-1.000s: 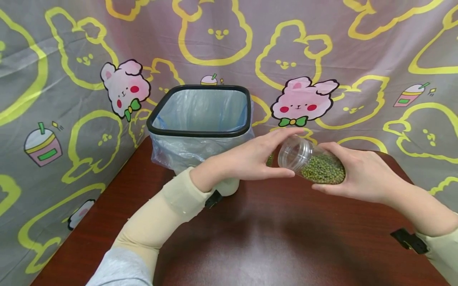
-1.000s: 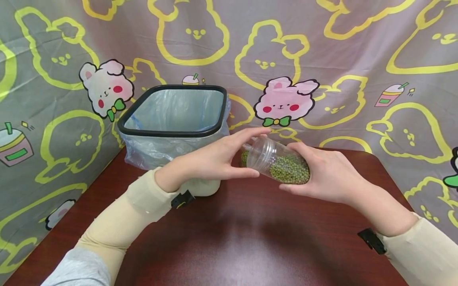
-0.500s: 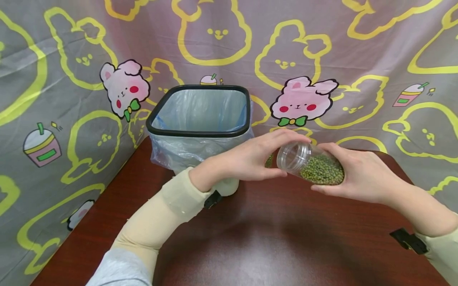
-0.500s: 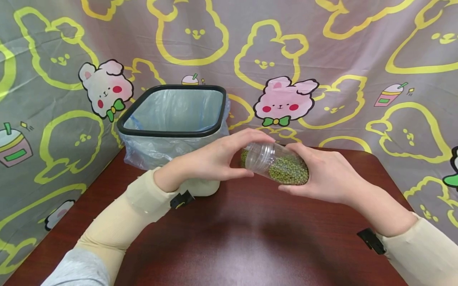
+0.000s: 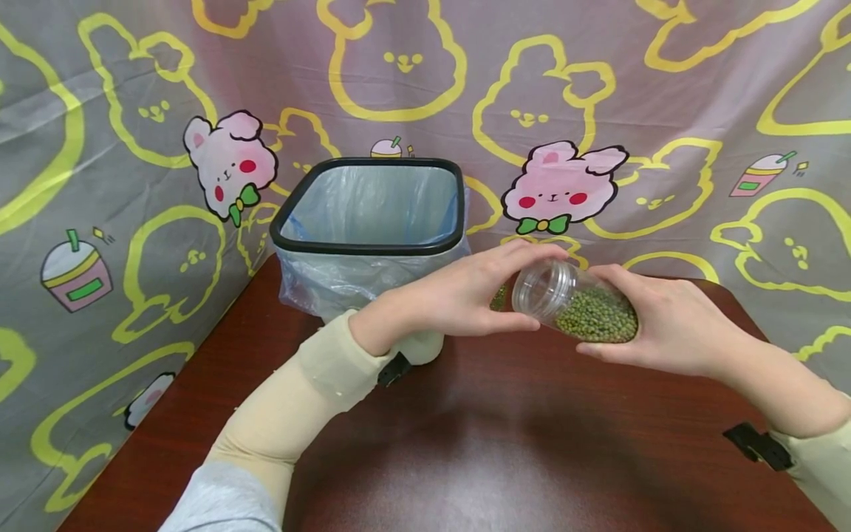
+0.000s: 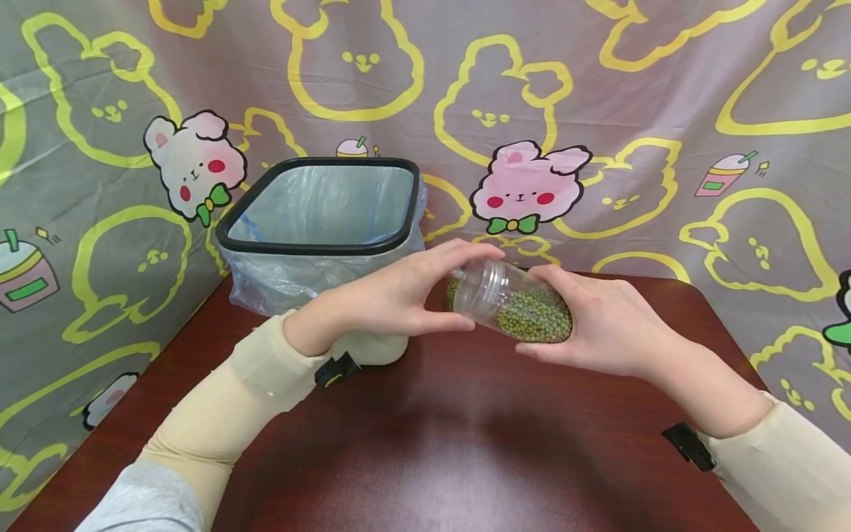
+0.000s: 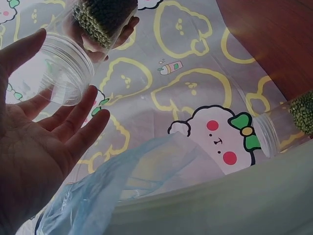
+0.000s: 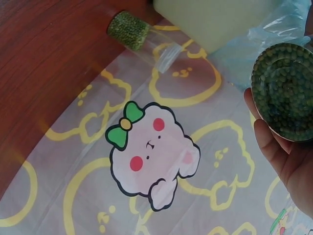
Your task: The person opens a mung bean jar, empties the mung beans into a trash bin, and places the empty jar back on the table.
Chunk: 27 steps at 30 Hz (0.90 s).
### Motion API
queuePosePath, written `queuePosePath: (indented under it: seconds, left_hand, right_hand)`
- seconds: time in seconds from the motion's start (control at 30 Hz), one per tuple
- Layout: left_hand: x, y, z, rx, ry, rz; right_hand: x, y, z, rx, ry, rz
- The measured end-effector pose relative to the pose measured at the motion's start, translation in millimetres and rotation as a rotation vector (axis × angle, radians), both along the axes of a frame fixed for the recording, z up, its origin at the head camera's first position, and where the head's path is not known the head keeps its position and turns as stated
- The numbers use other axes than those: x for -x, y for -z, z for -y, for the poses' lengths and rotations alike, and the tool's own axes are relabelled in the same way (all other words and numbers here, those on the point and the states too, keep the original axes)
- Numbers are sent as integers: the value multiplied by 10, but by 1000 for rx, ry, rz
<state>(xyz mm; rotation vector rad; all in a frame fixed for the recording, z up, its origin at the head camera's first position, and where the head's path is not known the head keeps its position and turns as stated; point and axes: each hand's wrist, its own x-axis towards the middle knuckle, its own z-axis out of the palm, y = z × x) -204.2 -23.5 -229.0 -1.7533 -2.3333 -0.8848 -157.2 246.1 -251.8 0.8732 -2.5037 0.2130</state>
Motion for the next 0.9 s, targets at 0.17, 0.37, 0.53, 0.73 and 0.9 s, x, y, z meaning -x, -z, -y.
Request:
queuePosePath:
  seconds: [0.17, 0.37, 0.53, 0.73, 0.9]
  left_hand:
    - [6, -1, 2, 4, -4, 2]
    - [16, 1, 5, -1, 3, 20]
    - [21, -4, -4, -36, 48, 30]
    - [25, -11, -12, -61, 93, -15]
    - [14, -15, -6, -39, 67, -15]
  right_hand:
    - [-4, -6, 4, 1, 4, 5]
    - [0, -12, 0, 4, 3, 7]
    - [-10, -10, -3, 10, 10, 15]
    - [-17, -18, -2, -1, 12, 22]
    - [-21, -16, -3, -2, 14, 26]
